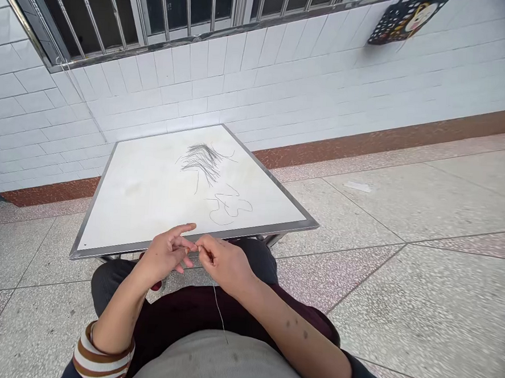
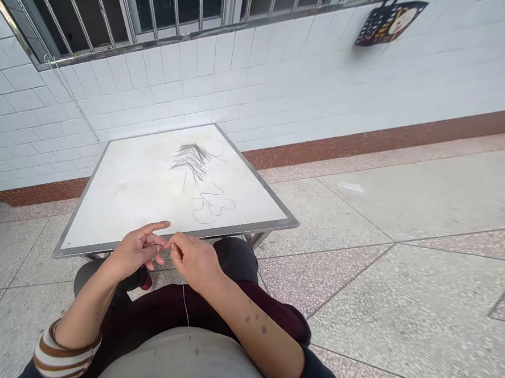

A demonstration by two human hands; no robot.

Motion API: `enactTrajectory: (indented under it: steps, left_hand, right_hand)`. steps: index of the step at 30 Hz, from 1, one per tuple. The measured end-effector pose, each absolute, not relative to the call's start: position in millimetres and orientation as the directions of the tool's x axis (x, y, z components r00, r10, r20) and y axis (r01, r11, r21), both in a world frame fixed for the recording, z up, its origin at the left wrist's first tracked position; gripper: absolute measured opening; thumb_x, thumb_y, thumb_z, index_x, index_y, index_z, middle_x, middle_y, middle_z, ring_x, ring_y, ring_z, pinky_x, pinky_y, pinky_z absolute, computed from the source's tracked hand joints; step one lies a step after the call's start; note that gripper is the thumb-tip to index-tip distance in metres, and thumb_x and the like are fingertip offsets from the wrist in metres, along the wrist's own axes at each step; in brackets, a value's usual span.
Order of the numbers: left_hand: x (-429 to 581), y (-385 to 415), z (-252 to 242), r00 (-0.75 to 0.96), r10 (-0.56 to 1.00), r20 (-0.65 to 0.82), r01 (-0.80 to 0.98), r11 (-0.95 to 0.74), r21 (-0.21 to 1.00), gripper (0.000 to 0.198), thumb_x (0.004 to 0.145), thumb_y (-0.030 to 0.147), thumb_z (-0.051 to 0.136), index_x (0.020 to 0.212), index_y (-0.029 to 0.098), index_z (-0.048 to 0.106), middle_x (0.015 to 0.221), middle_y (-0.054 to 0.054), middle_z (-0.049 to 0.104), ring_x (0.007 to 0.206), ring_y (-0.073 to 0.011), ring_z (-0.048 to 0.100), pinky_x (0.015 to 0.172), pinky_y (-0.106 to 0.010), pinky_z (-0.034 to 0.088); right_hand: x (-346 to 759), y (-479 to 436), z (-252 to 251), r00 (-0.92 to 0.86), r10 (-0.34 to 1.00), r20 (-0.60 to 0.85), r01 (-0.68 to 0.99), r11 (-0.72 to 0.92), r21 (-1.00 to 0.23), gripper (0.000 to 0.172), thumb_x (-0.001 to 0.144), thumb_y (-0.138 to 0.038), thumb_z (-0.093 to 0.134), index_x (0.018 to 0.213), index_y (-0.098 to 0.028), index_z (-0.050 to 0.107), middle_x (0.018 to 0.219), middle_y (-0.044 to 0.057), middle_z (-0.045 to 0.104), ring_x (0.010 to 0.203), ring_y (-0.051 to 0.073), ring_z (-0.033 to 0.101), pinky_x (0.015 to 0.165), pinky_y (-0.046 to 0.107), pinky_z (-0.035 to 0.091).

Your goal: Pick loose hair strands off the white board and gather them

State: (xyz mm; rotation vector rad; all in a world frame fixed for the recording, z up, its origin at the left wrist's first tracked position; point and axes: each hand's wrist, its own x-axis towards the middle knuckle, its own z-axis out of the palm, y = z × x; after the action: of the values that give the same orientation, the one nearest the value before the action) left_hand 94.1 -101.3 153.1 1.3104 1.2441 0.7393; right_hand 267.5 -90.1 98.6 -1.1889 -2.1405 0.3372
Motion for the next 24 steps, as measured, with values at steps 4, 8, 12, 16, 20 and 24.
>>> enactTrajectory:
  steps: [4, 8, 12, 16, 20, 24]
  left_hand:
    - [101.0, -101.6, 147.3, 0.215, 0.950, -0.228, 0.213, 0.182, 0.960, 0.049, 0.080, 0.012, 0.053, 0.127, 0.021, 0.056, 0.100, -0.007, 0.067, 0.065, -0.0111, 0.067, 0.050, -0.020, 0.052]
    - [105.2, -101.0, 142.1, 0.179, 0.960, -0.214, 0.156, 0.187, 0.970, 0.048, 0.079, 0.015, 0.056, 0.127, 0.019, 0.055, 0.098, -0.007, 0.067, 0.067, -0.0128, 0.068, 0.050, -0.020, 0.051]
    - [104.4, -101.7, 144.0, 0.152, 0.971, -0.184, 0.065, 0.176, 0.982, 0.052, 0.076, 0.022, 0.062, 0.128, 0.019, 0.053, 0.099, -0.007, 0.067, 0.070, -0.0140, 0.068, 0.054, -0.021, 0.052]
    - [104.2, -103.6, 146.1, 0.071, 0.989, -0.133, 0.016, 0.132, 0.991, 0.053, 0.074, 0.024, 0.067, 0.125, 0.018, 0.055, 0.092, -0.005, 0.068, 0.072, -0.0127, 0.066, 0.062, -0.023, 0.053]
    - [105.7, -106.2, 144.9, 0.068, 0.993, -0.101, -0.005, 0.101, 0.995, 0.050, 0.074, 0.026, 0.070, 0.122, 0.018, 0.057, 0.087, -0.004, 0.068, 0.075, -0.0135, 0.064, 0.067, -0.025, 0.053]
    - [106.9, -108.9, 145.1, 0.041, 0.994, -0.102, -0.019, 0.102, 0.995, 0.052, 0.074, 0.029, 0.072, 0.123, 0.018, 0.058, 0.084, -0.003, 0.069, 0.073, -0.0127, 0.063, 0.067, -0.025, 0.052]
  right_hand:
    - [263.5, -92.5, 91.6, -0.314, 0.817, 0.484, 0.698, 0.544, -0.465, 0.015, 0.085, -0.012, 0.046, 0.079, -0.019, 0.058, 0.066, -0.001, 0.063, 0.058, 0.012, 0.055, 0.055, 0.023, 0.031]
    - [262.9, -93.0, 88.0, -0.264, 0.828, 0.495, 0.690, 0.521, -0.503, 0.016, 0.088, -0.013, 0.045, 0.082, -0.020, 0.058, 0.069, 0.000, 0.065, 0.062, 0.013, 0.058, 0.057, 0.024, 0.033]
    - [268.0, -88.8, 90.3, -0.238, 0.908, 0.345, 0.436, 0.417, -0.798, 0.011, 0.091, -0.024, 0.047, 0.096, -0.022, 0.057, 0.075, -0.001, 0.065, 0.066, 0.014, 0.058, 0.062, 0.025, 0.040]
    - [270.4, -87.5, 97.1, -0.396, 0.915, 0.081, -0.082, 0.053, -0.995, 0.019, 0.091, -0.040, 0.052, 0.090, -0.022, 0.053, 0.075, -0.001, 0.060, 0.070, 0.014, 0.056, 0.070, 0.029, 0.045]
    - [268.3, -91.0, 100.7, -0.499, 0.867, -0.004, -0.361, -0.212, -0.908, 0.030, 0.087, -0.050, 0.059, 0.082, -0.021, 0.053, 0.074, -0.002, 0.054, 0.073, 0.013, 0.051, 0.075, 0.030, 0.042]
    - [266.4, -92.3, 98.9, -0.499, 0.866, -0.020, -0.411, -0.257, -0.875, 0.030, 0.083, -0.048, 0.066, 0.080, -0.021, 0.055, 0.071, -0.003, 0.051, 0.070, 0.012, 0.047, 0.073, 0.029, 0.039]
